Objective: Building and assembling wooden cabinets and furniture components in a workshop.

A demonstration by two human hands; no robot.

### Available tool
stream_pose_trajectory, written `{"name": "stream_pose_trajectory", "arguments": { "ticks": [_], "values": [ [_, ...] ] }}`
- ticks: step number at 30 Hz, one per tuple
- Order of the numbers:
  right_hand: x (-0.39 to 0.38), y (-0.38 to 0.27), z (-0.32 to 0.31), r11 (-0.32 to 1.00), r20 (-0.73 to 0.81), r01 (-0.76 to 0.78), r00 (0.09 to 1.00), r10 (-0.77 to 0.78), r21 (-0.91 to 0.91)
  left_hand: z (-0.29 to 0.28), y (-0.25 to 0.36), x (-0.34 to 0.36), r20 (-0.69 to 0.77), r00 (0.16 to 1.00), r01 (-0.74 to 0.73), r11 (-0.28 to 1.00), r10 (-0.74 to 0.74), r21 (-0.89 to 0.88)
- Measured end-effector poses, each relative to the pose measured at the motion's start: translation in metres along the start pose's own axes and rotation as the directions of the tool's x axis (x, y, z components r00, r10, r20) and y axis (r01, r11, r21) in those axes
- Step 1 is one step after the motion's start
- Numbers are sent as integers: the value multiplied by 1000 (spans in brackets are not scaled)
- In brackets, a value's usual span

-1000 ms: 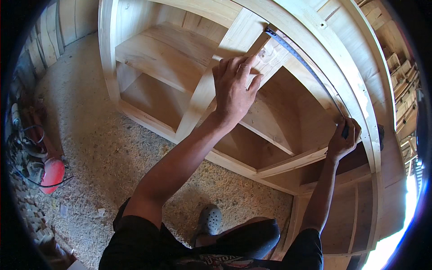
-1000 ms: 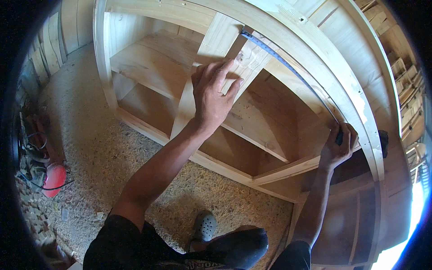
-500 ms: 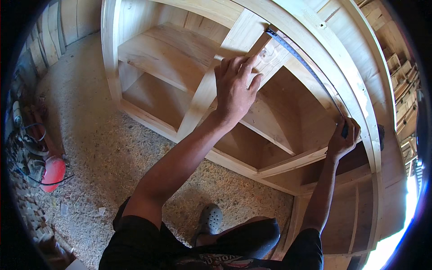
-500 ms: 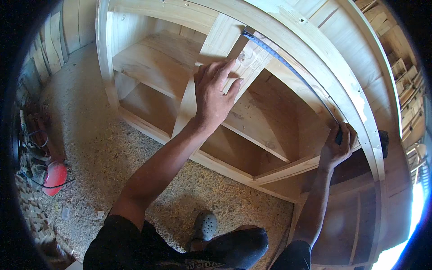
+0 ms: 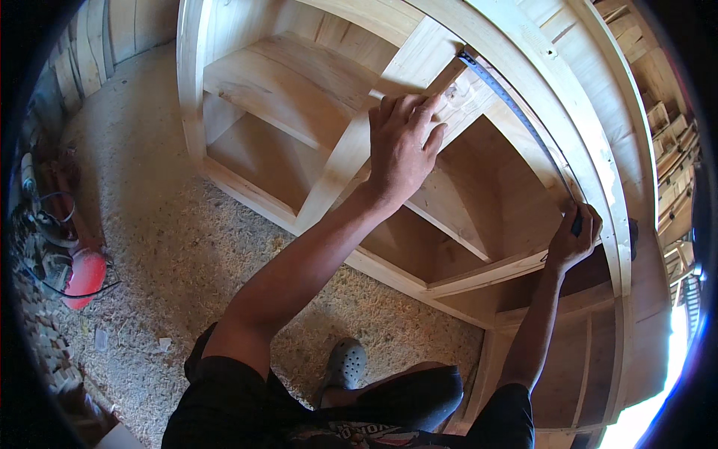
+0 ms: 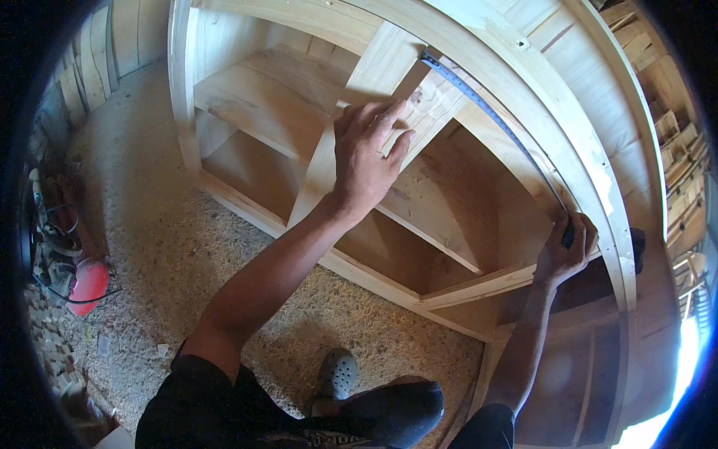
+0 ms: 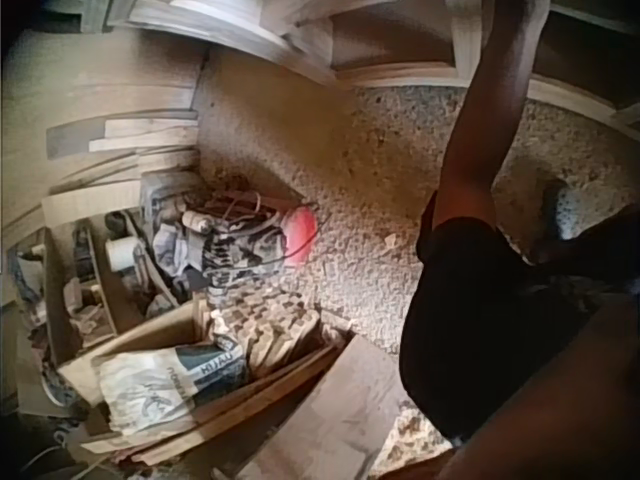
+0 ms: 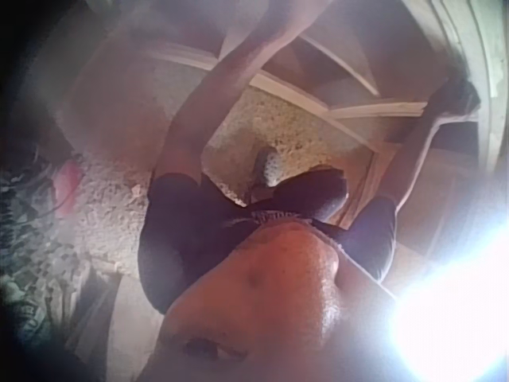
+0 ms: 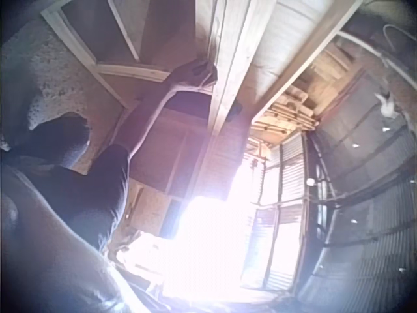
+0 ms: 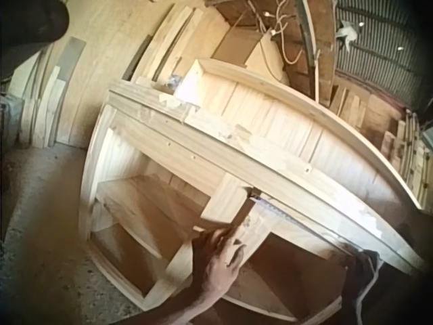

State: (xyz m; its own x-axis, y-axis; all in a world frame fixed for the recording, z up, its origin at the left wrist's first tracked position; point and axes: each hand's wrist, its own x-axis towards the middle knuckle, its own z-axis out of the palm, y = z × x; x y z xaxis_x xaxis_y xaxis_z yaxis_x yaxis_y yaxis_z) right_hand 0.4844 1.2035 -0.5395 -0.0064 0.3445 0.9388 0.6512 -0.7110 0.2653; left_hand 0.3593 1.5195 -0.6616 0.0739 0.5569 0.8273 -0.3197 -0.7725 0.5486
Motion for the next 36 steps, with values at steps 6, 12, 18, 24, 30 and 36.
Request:
{"name": "stream_pose_trajectory", "arguments": {
  "ticks": [6, 12, 18, 24, 30, 36],
  "values": [
    [0, 2, 2, 1000, -3, -3, 1000, 3, -2, 0, -2, 0, -21, 1000, 2, 1000, -3, -7],
    [2, 1, 2, 1000, -8, 19, 1000, -19, 8, -1, -5, 1, -7, 1000, 2, 1000, -2, -6],
    [4, -2, -1, 1000, 27, 4, 1000, -4, -25, -4, -10, 1, 2, 1000, -30, 999, 30, -31],
    [5, -6, -1, 999, 30, -2, 1000, 3, -46, -4, -20, 3, -45, 992, -125, 987, 121, -103],
    [5, -3, 0, 999, 15, 24, 1000, -23, -46, -11, -26, 4, -62, 982, -183, 972, 176, -146],
    [7, 0, 1, 998, 5, 39, 999, -38, -47, -27, -49, 19, -117, 951, -297, 951, 286, -92]
  ]
}}
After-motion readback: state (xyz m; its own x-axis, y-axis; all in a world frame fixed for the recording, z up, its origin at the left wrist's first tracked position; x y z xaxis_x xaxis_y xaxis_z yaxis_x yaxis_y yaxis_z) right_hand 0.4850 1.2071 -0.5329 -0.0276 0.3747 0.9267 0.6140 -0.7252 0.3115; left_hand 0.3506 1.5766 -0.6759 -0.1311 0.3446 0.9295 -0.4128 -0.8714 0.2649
